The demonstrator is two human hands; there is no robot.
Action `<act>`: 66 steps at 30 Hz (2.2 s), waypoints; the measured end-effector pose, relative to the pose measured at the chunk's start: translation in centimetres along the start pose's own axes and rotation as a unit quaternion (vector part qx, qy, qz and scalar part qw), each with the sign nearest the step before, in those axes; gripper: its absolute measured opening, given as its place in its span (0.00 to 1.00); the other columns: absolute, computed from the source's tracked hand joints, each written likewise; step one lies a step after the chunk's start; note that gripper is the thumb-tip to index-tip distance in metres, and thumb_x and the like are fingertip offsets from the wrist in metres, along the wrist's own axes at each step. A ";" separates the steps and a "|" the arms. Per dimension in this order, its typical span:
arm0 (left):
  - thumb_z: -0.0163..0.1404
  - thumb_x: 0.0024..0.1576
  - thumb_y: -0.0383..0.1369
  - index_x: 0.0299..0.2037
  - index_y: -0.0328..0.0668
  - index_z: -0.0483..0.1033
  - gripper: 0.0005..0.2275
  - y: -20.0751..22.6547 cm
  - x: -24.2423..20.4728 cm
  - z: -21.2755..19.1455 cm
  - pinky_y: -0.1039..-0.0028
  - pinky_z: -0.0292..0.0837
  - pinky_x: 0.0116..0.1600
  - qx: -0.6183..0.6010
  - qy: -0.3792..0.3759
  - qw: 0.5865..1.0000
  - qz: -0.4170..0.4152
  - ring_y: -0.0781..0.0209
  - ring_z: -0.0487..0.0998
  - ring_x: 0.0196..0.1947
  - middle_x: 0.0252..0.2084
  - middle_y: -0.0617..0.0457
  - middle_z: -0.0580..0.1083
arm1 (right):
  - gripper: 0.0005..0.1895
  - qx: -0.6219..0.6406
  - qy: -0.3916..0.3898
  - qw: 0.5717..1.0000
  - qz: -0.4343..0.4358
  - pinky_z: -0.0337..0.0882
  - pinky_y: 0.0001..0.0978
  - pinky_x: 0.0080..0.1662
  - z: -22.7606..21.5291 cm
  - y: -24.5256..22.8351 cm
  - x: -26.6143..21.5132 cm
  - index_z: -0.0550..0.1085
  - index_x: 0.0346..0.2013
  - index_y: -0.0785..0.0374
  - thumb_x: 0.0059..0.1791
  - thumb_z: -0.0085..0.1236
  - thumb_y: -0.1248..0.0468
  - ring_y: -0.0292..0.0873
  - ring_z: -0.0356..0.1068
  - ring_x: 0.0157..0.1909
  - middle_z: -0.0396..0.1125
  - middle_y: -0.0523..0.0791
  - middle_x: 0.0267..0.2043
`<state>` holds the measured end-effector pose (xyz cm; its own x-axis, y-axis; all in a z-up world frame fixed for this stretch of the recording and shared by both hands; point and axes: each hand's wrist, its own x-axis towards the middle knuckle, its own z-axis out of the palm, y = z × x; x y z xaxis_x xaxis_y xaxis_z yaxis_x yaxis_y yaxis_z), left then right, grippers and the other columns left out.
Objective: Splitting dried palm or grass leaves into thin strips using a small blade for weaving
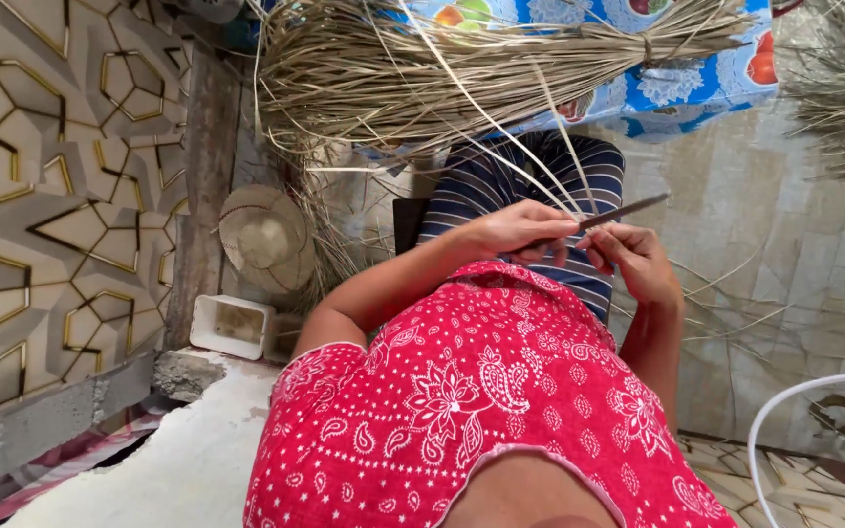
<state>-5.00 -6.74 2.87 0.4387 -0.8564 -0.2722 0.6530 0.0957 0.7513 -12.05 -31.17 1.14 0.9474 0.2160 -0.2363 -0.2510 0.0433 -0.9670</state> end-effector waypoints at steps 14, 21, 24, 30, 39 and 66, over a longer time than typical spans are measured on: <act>0.56 0.60 0.44 0.40 0.38 0.73 0.15 4.5 2.0 -5.4 0.83 0.55 0.16 -0.138 0.183 0.973 -0.016 0.73 0.62 0.15 0.29 0.48 0.75 | 0.18 -0.087 -0.142 0.982 0.083 0.66 0.28 0.43 -5.6 -0.4 -2.8 0.80 0.26 0.68 0.57 0.50 0.65 0.35 0.64 0.29 0.71 0.46 0.20; 0.54 0.61 0.43 0.36 0.36 0.74 0.15 5.7 0.7 -8.3 0.81 0.55 0.15 -0.136 0.198 0.970 0.036 0.71 0.62 0.14 0.29 0.44 0.75 | 0.13 -0.112 -0.118 0.976 0.142 0.62 0.24 0.45 -9.9 3.9 -4.4 0.84 0.30 0.68 0.54 0.56 0.67 0.32 0.63 0.34 0.72 0.41 0.26; 0.54 0.60 0.43 0.35 0.37 0.73 0.15 4.6 1.2 -9.2 0.80 0.55 0.15 -0.126 0.200 0.970 0.048 0.69 0.63 0.14 0.29 0.43 0.76 | 0.09 -0.109 -0.102 0.974 0.172 0.64 0.26 0.45 -9.8 4.4 -4.1 0.85 0.31 0.67 0.52 0.61 0.67 0.33 0.62 0.34 0.72 0.41 0.27; 0.44 0.63 0.47 0.29 0.31 0.80 0.23 2.7 1.1 -4.4 0.79 0.52 0.14 -0.004 0.086 0.996 -0.021 0.70 0.60 0.08 0.12 0.55 0.67 | 0.09 -0.066 -0.020 0.989 0.128 0.69 0.28 0.43 -8.1 3.6 -2.6 0.82 0.36 0.69 0.55 0.56 0.68 0.38 0.73 0.40 0.71 0.45 0.26; 0.43 0.68 0.39 0.65 0.31 0.66 0.21 -0.5 2.5 0.8 0.83 0.54 0.19 -0.086 -0.098 0.991 -0.019 0.71 0.64 0.17 0.37 0.45 0.80 | 0.11 0.026 -0.117 0.989 0.091 0.70 0.25 0.41 -3.7 0.7 -1.7 0.79 0.42 0.74 0.56 0.51 0.69 0.37 0.68 0.36 0.76 0.49 0.42; 0.47 0.64 0.40 0.57 0.26 0.75 0.20 2.9 1.5 -3.9 0.81 0.52 0.15 -0.072 0.061 0.996 0.004 0.72 0.62 0.13 0.26 0.49 0.77 | 0.16 -0.413 0.231 0.875 -0.105 0.67 0.43 0.56 -7.6 1.4 -1.4 0.78 0.53 0.77 0.50 0.63 0.74 0.57 0.69 0.56 0.70 0.58 0.57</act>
<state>-0.05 -5.81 2.31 0.5109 -0.7879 -0.3437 0.7268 0.1824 0.6622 -12.16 -38.85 -0.59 0.9826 -0.1369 0.1255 -0.0133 -0.7258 -0.6878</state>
